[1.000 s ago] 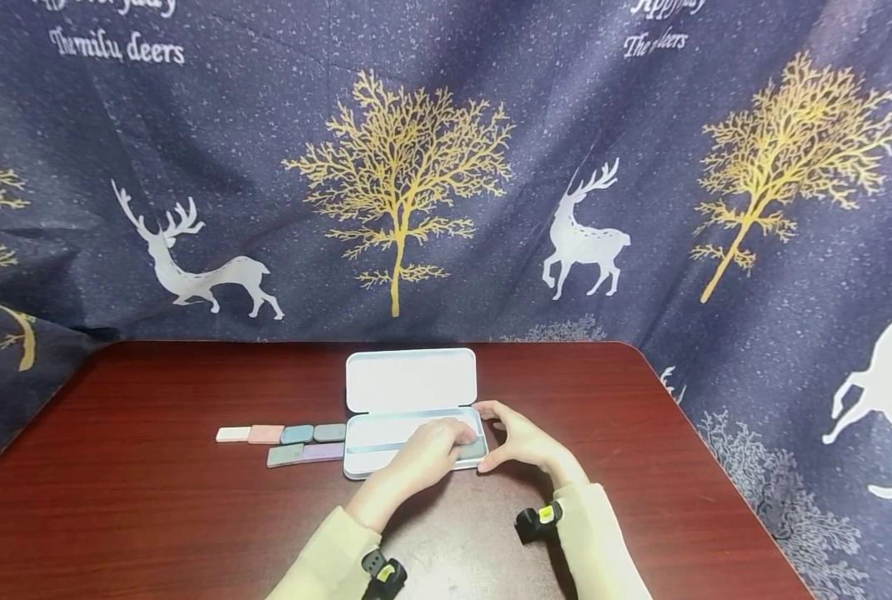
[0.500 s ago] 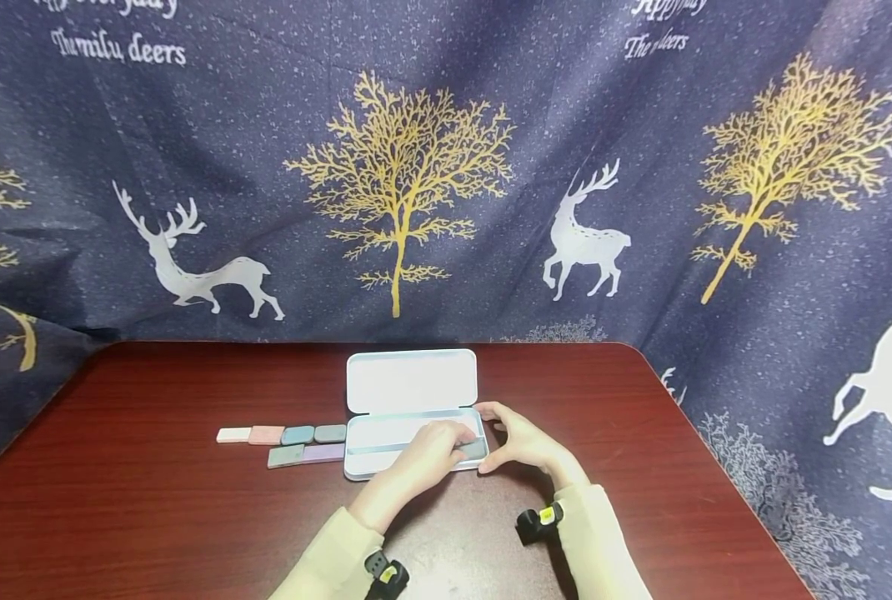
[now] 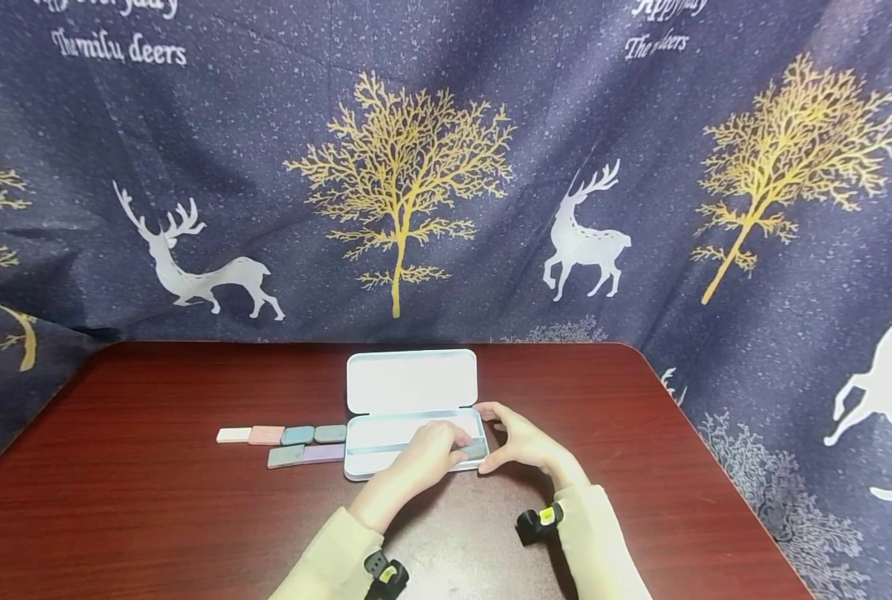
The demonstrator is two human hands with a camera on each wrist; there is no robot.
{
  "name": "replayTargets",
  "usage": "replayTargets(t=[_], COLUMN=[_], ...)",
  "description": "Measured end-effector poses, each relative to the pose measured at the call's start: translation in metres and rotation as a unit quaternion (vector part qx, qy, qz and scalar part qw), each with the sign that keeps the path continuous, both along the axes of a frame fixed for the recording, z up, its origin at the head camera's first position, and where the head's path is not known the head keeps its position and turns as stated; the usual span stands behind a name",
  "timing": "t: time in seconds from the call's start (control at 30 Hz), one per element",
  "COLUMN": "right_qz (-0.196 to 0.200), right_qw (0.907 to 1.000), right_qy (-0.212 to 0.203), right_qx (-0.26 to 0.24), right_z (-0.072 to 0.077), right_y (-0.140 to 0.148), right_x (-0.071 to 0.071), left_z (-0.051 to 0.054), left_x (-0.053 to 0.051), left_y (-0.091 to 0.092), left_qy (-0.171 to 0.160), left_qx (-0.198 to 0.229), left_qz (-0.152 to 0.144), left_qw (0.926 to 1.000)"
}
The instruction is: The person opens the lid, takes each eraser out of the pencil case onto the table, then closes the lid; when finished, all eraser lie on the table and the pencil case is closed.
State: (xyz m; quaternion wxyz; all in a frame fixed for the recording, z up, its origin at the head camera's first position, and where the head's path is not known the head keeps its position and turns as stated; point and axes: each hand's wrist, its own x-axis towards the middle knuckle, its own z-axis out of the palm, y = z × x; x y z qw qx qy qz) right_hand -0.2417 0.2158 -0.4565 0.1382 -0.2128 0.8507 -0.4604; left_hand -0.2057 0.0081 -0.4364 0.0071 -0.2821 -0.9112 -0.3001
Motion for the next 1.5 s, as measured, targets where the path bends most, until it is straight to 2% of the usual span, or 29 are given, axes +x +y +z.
replayTargets(t=[0.5,0.73,0.97,1.23,1.4,1.5], right_qz=[0.005,-0.001,-0.003,0.003,0.003,-0.002], right_qw=[1.0000,0.9999,0.9999,1.0000,1.0000,1.0000], right_qy=[0.001,-0.013,-0.008,0.005,0.005,0.004], right_qx=[0.003,-0.009,-0.011,-0.003,-0.002,-0.002], right_z=[-0.001,0.000,0.001,-0.002,-0.002,-0.001], right_y=[0.001,0.001,0.000,-0.001,-0.002,-0.002], right_x=[-0.001,0.001,0.002,0.001,0.001,0.001], left_z=[-0.003,-0.003,0.002,0.006,0.009,0.011], left_x=[0.000,0.001,0.000,-0.005,-0.007,-0.008], left_y=[0.000,0.000,-0.005,-0.019,-0.036,-0.049], left_qy=[0.009,0.017,-0.005,-0.021,-0.029,-0.022], left_qx=[0.011,0.014,0.037,0.070,0.072,0.069], left_qz=[0.002,0.007,0.010,-0.006,-0.020,-0.017], left_qw=[0.9999,0.9997,0.9992,0.9973,0.9968,0.9972])
